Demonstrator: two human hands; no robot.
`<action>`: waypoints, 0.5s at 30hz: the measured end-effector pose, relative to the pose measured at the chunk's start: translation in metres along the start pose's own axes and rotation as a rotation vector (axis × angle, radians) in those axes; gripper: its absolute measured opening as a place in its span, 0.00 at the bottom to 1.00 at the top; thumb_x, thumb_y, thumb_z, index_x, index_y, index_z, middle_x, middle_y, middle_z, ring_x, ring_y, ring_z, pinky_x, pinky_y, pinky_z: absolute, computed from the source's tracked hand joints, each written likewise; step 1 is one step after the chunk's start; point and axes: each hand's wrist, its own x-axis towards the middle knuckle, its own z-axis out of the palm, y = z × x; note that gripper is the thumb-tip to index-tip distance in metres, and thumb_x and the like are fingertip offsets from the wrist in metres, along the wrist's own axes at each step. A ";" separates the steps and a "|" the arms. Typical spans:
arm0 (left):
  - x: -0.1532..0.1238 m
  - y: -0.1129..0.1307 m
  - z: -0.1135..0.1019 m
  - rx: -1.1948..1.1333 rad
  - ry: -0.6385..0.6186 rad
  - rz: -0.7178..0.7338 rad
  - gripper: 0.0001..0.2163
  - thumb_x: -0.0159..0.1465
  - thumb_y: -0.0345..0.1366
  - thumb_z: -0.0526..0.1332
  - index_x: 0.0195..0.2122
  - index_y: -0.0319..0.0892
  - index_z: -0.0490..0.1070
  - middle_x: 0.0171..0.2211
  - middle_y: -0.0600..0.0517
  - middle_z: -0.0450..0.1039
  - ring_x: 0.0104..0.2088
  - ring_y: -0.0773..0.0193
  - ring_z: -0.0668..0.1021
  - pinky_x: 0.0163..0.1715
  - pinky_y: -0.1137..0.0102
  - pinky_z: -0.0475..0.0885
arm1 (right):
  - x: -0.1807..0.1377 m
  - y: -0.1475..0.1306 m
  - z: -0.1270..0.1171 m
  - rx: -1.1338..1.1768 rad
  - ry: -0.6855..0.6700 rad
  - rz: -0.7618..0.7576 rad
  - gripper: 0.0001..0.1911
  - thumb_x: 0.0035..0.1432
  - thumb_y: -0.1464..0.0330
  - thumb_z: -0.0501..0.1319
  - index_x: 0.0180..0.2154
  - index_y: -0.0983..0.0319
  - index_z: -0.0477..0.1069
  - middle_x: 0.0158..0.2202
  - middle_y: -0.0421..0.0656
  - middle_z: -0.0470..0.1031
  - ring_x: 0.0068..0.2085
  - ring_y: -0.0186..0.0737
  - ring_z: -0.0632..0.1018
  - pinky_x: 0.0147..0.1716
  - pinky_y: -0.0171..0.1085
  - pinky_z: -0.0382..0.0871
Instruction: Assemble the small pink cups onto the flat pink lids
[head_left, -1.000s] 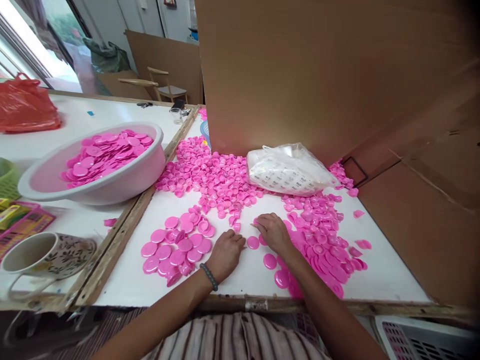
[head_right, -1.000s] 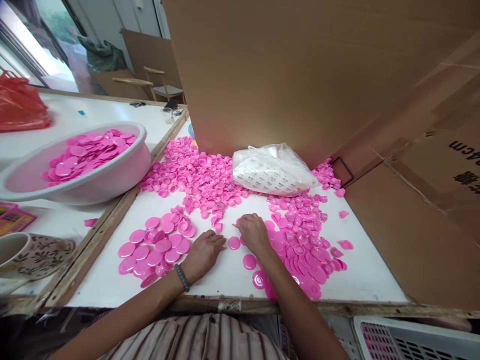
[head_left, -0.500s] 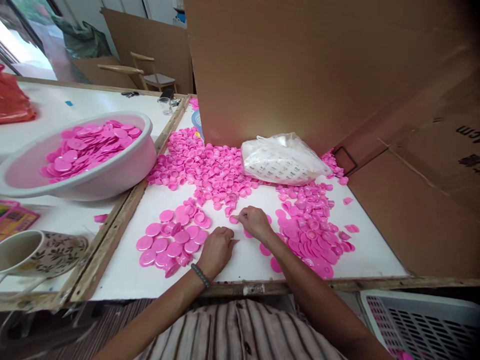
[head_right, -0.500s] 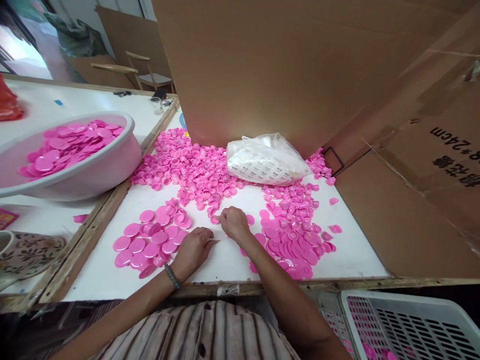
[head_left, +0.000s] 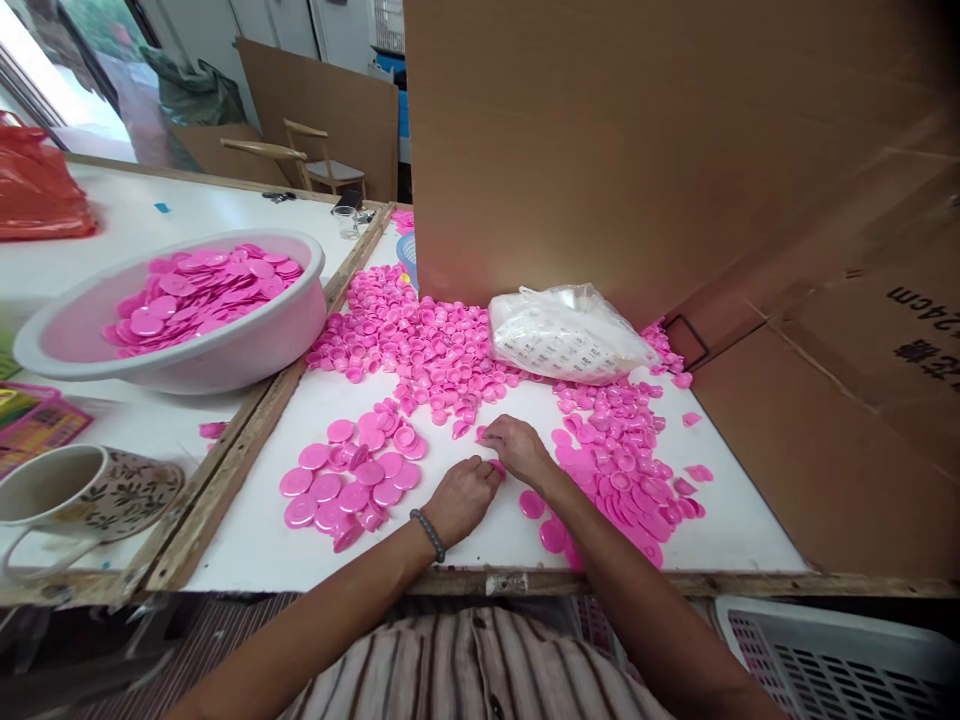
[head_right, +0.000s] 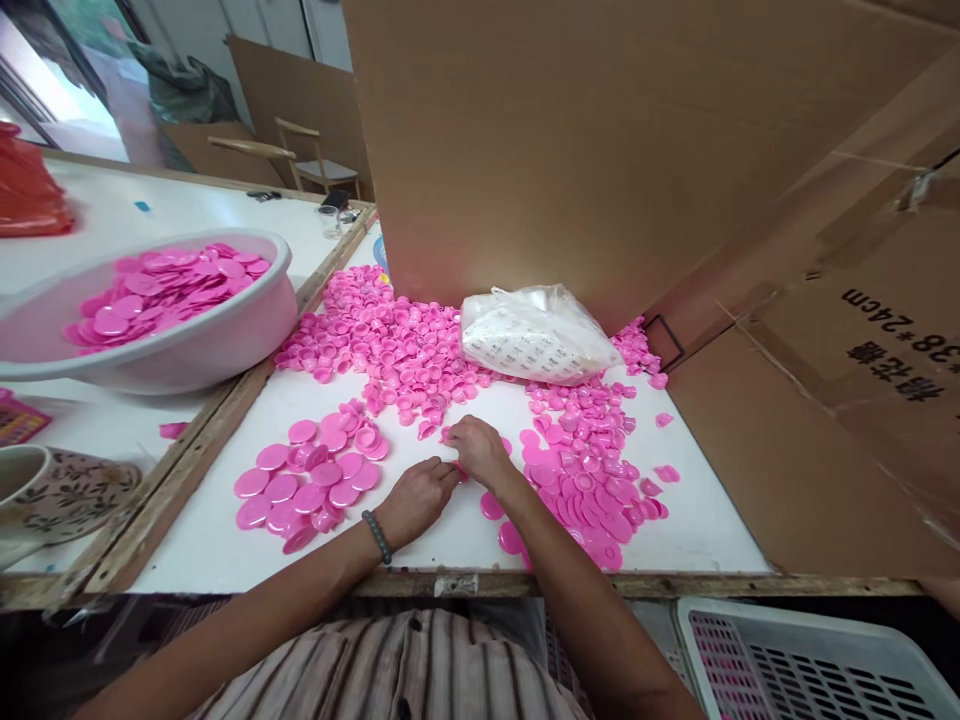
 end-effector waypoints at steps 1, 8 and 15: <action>-0.002 -0.001 -0.003 -0.024 0.012 -0.021 0.09 0.61 0.25 0.49 0.37 0.36 0.67 0.33 0.47 0.69 0.35 0.60 0.69 0.37 0.65 0.67 | -0.001 0.002 -0.002 0.006 0.040 0.016 0.08 0.55 0.70 0.58 0.26 0.61 0.73 0.31 0.40 0.70 0.33 0.33 0.70 0.30 0.32 0.62; 0.005 0.001 -0.007 -0.027 0.003 0.006 0.06 0.61 0.28 0.51 0.36 0.37 0.67 0.33 0.45 0.69 0.37 0.58 0.68 0.40 0.63 0.66 | -0.029 0.005 -0.022 0.016 0.247 0.066 0.11 0.58 0.68 0.55 0.26 0.62 0.71 0.33 0.43 0.68 0.33 0.35 0.70 0.28 0.33 0.62; 0.006 -0.011 -0.014 -0.153 0.077 -0.349 0.11 0.63 0.30 0.48 0.41 0.40 0.68 0.30 0.49 0.72 0.32 0.62 0.73 0.32 0.70 0.66 | -0.063 0.003 -0.013 0.144 0.266 0.053 0.12 0.60 0.67 0.53 0.29 0.61 0.71 0.32 0.42 0.69 0.34 0.35 0.70 0.32 0.33 0.63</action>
